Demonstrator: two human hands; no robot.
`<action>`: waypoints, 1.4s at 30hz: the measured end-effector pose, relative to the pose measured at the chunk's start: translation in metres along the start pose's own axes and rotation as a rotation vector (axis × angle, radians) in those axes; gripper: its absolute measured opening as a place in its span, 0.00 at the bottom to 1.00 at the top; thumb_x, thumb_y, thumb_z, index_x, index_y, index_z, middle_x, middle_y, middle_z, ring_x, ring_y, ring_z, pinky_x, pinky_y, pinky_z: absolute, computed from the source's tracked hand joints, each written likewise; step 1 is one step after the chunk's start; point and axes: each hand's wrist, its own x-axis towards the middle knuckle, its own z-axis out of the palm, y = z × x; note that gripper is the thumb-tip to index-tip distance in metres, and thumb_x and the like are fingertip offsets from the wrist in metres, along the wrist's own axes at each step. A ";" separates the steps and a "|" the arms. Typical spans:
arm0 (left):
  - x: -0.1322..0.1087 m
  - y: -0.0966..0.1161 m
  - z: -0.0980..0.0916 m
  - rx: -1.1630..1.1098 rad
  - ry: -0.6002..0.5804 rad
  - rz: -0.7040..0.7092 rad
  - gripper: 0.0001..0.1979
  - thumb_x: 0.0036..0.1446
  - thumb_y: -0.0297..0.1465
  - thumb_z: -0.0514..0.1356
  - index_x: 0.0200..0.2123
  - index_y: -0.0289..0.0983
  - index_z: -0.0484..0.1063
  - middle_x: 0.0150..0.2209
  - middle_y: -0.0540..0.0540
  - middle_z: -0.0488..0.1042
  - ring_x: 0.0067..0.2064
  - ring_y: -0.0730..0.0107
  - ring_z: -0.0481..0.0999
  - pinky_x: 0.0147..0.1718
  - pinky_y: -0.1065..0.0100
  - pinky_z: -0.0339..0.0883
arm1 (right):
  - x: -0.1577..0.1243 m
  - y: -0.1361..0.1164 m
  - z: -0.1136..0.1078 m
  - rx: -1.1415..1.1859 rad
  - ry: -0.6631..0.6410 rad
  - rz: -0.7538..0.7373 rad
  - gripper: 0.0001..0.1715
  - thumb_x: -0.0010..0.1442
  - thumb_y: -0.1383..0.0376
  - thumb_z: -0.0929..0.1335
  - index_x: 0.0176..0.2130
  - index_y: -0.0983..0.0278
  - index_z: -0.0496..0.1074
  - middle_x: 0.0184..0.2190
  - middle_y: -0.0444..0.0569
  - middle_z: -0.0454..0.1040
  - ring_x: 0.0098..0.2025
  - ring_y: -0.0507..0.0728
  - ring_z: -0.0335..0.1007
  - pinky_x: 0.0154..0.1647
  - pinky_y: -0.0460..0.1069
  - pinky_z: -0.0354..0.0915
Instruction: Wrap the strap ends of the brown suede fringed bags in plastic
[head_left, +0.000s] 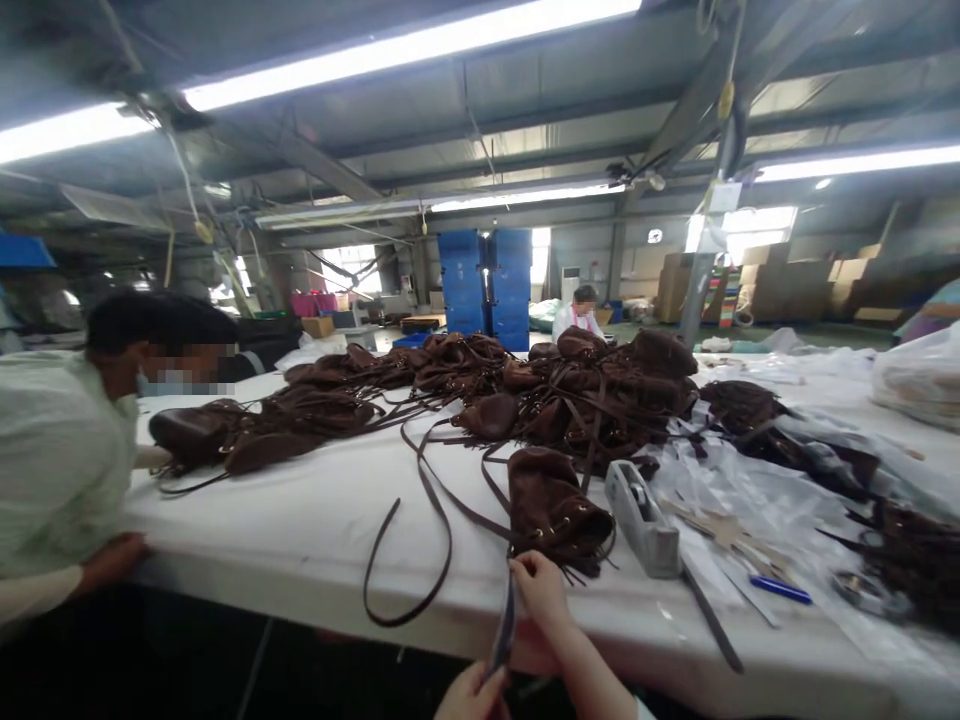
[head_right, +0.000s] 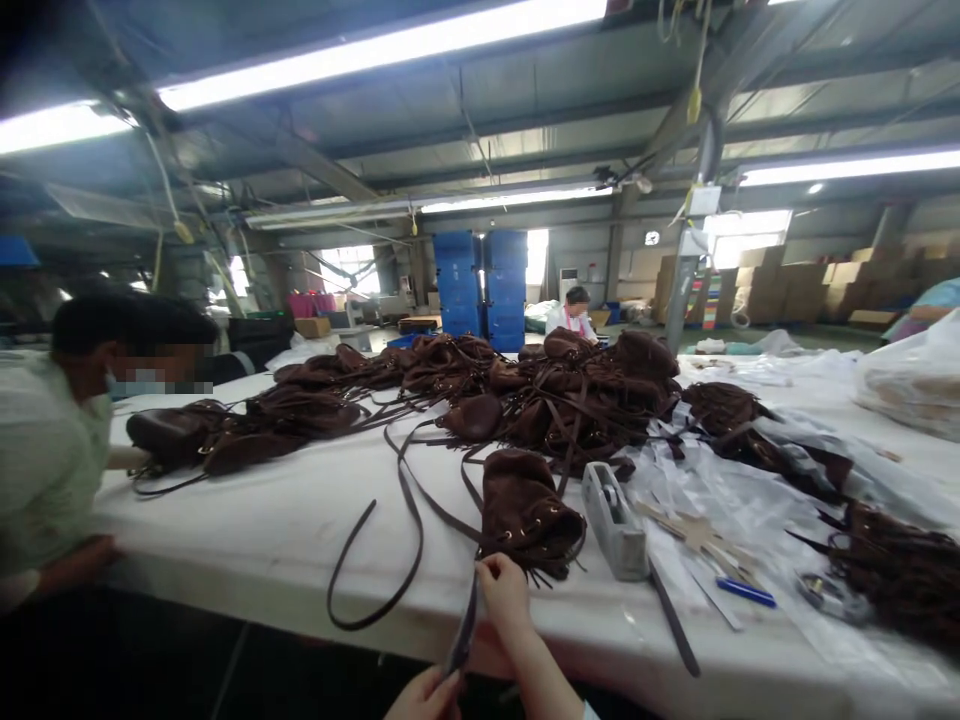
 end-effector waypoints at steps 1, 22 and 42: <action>-0.004 0.003 0.002 -0.022 0.004 -0.029 0.41 0.27 0.70 0.55 0.27 0.37 0.67 0.15 0.50 0.68 0.16 0.73 0.64 0.16 0.71 0.52 | -0.001 0.000 -0.001 0.012 -0.004 0.020 0.12 0.51 0.55 0.68 0.26 0.60 0.71 0.23 0.48 0.73 0.28 0.60 0.69 0.33 0.52 0.61; -0.016 0.065 0.015 -0.290 0.050 -0.020 0.23 0.48 0.48 0.64 0.36 0.33 0.70 0.23 0.52 0.70 0.23 0.73 0.71 0.23 0.72 0.63 | -0.100 -0.003 -0.030 0.036 -0.678 0.455 0.28 0.54 0.45 0.69 0.38 0.66 0.74 0.32 0.50 0.78 0.17 0.47 0.64 0.15 0.43 0.49; -0.038 0.061 0.005 -0.295 0.082 -0.113 0.24 0.52 0.51 0.61 0.37 0.33 0.69 0.32 0.44 0.77 0.33 0.66 0.78 0.36 0.65 0.70 | -0.114 -0.022 -0.033 0.478 -0.643 0.677 0.29 0.45 0.46 0.75 0.31 0.67 0.69 0.17 0.41 0.68 0.15 0.45 0.56 0.15 0.42 0.44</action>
